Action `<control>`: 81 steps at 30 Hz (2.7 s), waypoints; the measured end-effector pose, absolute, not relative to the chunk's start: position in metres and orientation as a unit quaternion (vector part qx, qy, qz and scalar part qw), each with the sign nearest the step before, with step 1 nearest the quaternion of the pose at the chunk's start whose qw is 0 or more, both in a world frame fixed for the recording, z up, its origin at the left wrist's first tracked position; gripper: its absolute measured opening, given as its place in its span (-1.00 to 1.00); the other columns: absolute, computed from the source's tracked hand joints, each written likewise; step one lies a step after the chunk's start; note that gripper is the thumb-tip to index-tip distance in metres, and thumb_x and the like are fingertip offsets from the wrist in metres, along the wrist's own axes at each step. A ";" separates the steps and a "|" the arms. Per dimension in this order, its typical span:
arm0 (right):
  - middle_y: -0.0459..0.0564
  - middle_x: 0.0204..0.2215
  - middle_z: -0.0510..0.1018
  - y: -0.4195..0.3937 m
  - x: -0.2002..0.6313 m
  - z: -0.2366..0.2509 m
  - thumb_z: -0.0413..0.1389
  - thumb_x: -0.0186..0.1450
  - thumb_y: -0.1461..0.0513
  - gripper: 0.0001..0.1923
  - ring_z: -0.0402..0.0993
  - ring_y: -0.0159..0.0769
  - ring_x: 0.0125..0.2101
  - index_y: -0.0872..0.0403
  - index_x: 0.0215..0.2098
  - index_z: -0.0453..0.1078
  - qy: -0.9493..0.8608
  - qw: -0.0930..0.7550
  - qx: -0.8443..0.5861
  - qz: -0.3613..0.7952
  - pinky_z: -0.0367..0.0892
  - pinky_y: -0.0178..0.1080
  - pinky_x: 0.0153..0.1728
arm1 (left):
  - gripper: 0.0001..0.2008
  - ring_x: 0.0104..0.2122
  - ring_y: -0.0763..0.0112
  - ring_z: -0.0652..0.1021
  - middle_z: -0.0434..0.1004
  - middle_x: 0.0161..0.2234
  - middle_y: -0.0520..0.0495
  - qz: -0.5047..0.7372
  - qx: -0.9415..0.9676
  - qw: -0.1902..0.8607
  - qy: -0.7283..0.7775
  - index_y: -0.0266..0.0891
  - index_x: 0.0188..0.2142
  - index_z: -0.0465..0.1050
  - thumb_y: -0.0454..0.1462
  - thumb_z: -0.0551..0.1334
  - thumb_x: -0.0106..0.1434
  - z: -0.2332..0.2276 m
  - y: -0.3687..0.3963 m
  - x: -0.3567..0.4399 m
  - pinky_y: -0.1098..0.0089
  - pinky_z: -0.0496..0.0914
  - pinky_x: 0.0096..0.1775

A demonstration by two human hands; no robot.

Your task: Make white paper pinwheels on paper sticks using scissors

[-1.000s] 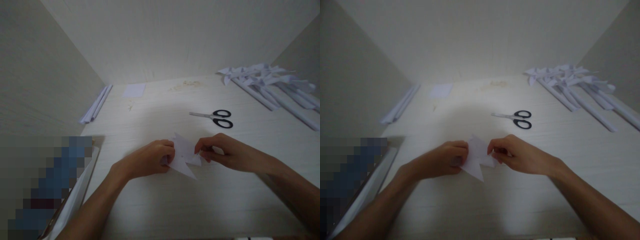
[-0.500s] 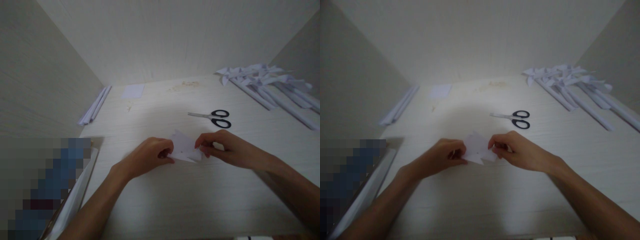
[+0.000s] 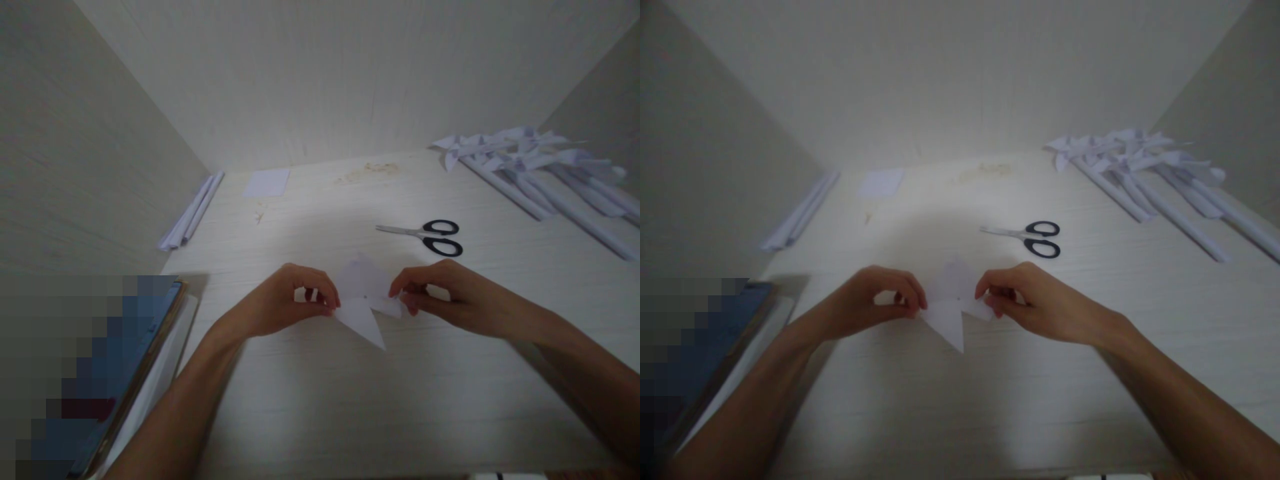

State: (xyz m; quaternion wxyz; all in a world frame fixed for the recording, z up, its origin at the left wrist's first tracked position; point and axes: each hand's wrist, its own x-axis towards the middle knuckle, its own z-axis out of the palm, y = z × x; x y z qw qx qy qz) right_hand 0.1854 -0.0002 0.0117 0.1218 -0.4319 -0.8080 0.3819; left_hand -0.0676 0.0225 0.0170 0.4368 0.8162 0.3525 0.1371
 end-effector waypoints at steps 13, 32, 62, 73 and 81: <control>-0.08 -0.52 0.48 0.004 0.191 0.006 -0.08 0.20 0.33 -0.78 0.35 -0.37 -0.51 0.05 -0.29 0.38 -0.809 0.143 -0.430 0.373 0.21 -0.37 -0.52 | -0.93 -0.36 0.52 0.35 0.26 -0.37 0.03 0.094 0.873 0.342 0.334 -0.22 -0.46 0.48 -0.37 0.22 0.04 0.007 0.018 -0.063 0.52 0.27 -0.32; -0.14 -0.57 0.39 -0.001 0.184 -0.001 -0.07 0.22 0.31 -0.77 0.29 -0.39 -0.55 0.05 -0.14 0.24 -0.814 0.178 -0.422 0.358 0.18 -0.36 -0.53 | -0.95 -0.49 0.56 0.37 0.41 -0.49 0.05 0.220 0.754 0.481 0.390 -0.27 -0.46 0.37 -0.33 0.22 0.04 0.001 0.010 -0.038 0.51 0.28 -0.42; -0.11 -0.60 0.45 -0.004 0.168 -0.009 0.06 0.15 0.31 -0.91 0.29 -0.42 -0.58 0.09 -0.47 0.40 -0.764 0.268 -0.478 0.340 0.19 -0.38 -0.57 | -0.81 -0.53 0.46 0.52 0.50 -0.57 0.01 0.273 0.541 0.587 0.538 -0.31 -0.48 0.42 -0.42 0.32 -0.18 -0.010 -0.006 -0.013 0.45 0.42 -0.43; -0.10 -0.58 0.51 -0.008 0.163 -0.005 0.07 0.15 0.30 -0.90 0.37 -0.42 -0.58 0.08 -0.49 0.42 -0.802 0.280 -0.459 0.261 0.23 -0.37 -0.52 | -0.82 -0.53 0.46 0.52 0.51 -0.57 0.01 0.258 0.538 0.588 0.547 -0.30 -0.49 0.45 -0.41 0.33 -0.19 -0.011 -0.006 -0.010 0.44 0.43 -0.41; -0.06 -0.61 0.50 -0.011 0.162 -0.007 0.00 0.21 0.27 -0.82 0.35 -0.38 -0.57 0.09 -0.46 0.43 -0.858 0.270 -0.417 0.135 0.18 -0.29 -0.46 | -0.83 -0.54 0.45 0.52 0.51 -0.58 0.02 0.252 0.526 0.595 0.553 -0.30 -0.53 0.43 -0.43 0.33 -0.20 -0.008 -0.006 -0.008 0.42 0.45 -0.40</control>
